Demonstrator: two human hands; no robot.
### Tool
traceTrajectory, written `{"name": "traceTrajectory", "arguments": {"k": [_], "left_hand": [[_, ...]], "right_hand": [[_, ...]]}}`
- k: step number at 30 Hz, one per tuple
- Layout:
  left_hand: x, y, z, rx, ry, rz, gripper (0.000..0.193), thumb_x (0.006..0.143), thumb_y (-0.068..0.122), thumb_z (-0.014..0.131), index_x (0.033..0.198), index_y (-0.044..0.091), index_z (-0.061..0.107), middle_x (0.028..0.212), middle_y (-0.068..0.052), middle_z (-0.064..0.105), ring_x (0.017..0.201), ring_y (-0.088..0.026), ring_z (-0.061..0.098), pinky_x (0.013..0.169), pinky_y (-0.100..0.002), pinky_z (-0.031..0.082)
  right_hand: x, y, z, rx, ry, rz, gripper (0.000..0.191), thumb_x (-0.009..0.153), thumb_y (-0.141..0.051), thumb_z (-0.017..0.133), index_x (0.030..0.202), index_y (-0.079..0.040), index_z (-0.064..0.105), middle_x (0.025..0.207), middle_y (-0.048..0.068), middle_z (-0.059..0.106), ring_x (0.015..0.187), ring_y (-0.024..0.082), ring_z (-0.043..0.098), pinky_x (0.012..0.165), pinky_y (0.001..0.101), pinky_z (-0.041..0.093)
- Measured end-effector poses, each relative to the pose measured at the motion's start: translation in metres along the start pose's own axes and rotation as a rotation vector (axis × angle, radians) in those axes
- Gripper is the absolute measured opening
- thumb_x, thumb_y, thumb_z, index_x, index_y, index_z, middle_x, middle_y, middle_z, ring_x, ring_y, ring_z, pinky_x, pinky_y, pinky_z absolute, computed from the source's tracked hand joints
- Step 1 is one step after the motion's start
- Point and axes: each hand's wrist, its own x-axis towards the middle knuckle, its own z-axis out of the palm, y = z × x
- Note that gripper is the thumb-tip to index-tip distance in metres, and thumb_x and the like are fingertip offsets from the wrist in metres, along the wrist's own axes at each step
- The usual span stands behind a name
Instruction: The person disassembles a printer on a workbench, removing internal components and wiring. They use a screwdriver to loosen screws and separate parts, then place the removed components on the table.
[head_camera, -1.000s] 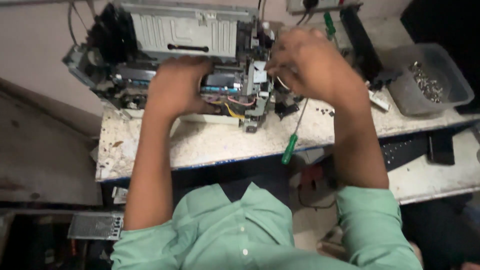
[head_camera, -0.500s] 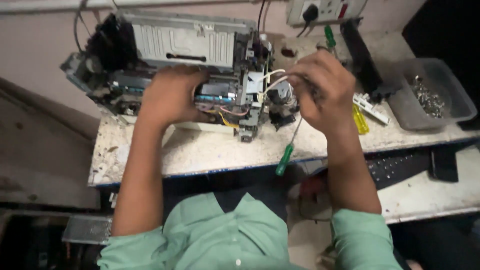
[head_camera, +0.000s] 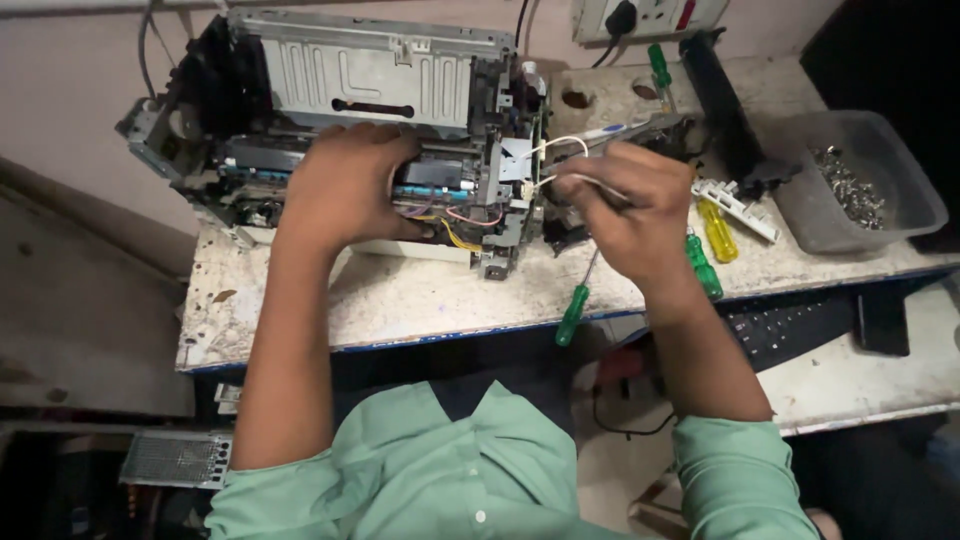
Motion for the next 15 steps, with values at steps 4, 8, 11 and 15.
{"name": "traceTrajectory", "arguments": {"k": [4,8,11,15], "left_hand": [[0.0,0.001,0.001,0.02,0.018,0.005,0.079,0.044,0.038,0.095,0.113,0.009,0.071,0.111,-0.013,0.071,0.105,-0.036,0.064,0.092,-0.049,0.047],[0.001,0.0,-0.001,0.024,0.025,0.017,0.081,0.042,0.039,0.095,0.113,0.008,0.071,0.113,-0.013,0.071,0.105,-0.035,0.064,0.092,-0.049,0.047],[0.001,0.001,-0.002,0.024,-0.001,0.005,0.078,0.044,0.037,0.095,0.113,0.009,0.071,0.113,-0.012,0.071,0.106,-0.034,0.065,0.093,-0.048,0.047],[0.001,0.001,0.0,0.039,-0.019,-0.041,0.08,0.044,0.038,0.095,0.114,0.01,0.071,0.11,-0.013,0.071,0.104,-0.034,0.065,0.095,-0.048,0.047]], "right_hand": [[0.005,0.017,0.01,0.086,0.161,0.18,0.014,0.099,-0.007,0.074,0.111,-0.001,0.079,0.082,0.007,0.069,0.069,0.011,0.061,0.061,0.027,0.044],[0.003,0.031,0.009,0.076,0.228,0.098,0.011,0.105,-0.008,0.074,0.11,0.002,0.076,0.095,0.009,0.073,0.085,0.013,0.068,0.076,0.0271,0.051],[0.0,0.03,0.002,0.035,0.171,0.083,0.011,0.103,-0.008,0.073,0.105,0.002,0.075,0.088,0.008,0.067,0.078,0.014,0.062,0.07,0.0268,0.046],[0.005,0.016,-0.016,0.156,-0.046,-0.051,0.011,0.095,-0.01,0.066,0.089,-0.001,0.066,0.085,0.005,0.061,0.072,0.016,0.056,0.06,0.0278,0.042]]}}
